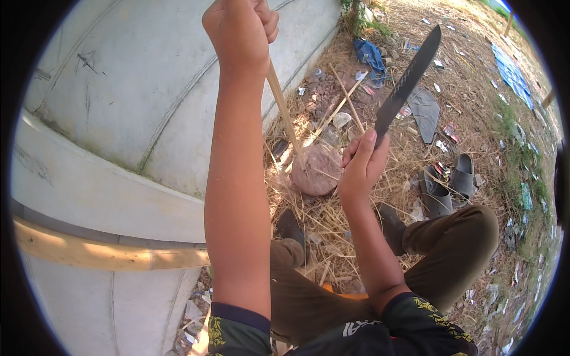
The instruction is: The person sits on the ground and uses a knife to shave and split a long bamboo strip. They repeatedly scrape the surface to thin the material and split it into thinner slivers, discarding the waste pieces onto the ground.
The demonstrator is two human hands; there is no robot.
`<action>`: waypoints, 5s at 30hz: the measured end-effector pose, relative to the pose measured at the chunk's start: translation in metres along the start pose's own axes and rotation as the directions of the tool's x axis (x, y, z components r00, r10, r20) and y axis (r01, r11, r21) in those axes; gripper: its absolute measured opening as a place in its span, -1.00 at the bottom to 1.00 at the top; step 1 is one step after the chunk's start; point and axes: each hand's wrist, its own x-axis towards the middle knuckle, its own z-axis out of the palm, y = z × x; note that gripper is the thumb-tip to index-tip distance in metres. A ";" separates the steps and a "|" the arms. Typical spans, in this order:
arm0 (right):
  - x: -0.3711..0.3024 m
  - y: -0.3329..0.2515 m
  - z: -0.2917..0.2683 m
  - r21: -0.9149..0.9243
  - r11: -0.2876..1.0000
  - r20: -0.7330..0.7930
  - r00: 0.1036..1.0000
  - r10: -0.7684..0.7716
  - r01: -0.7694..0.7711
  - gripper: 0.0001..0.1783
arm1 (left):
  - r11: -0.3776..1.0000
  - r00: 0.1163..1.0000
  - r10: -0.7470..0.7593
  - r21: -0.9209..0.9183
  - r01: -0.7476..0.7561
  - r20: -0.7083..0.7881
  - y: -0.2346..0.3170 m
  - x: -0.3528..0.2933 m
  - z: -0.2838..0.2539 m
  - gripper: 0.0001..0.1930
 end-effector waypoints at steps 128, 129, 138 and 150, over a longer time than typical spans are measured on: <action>-0.063 0.118 -0.027 -0.627 0.378 0.123 0.392 0.912 -0.681 -0.51 | 0.999 0.975 0.049 0.024 -0.045 -0.217 0.056 -0.058 -0.067 -0.27; -0.056 0.106 -0.023 -0.687 0.488 0.220 0.487 0.845 -0.539 -0.51 | 0.997 0.974 0.067 0.041 -0.059 -0.218 0.056 -0.056 -0.066 -0.27; -0.108 0.185 -0.078 -0.891 0.453 0.289 0.759 0.583 -0.008 -0.56 | 0.993 0.979 0.107 0.065 -0.097 -0.173 0.056 -0.059 -0.064 -0.27; -0.122 0.115 -0.015 -0.597 0.775 0.434 0.730 0.529 -0.206 -0.60 | 0.975 0.956 0.162 0.187 -0.118 -0.245 0.054 -0.061 -0.088 -0.30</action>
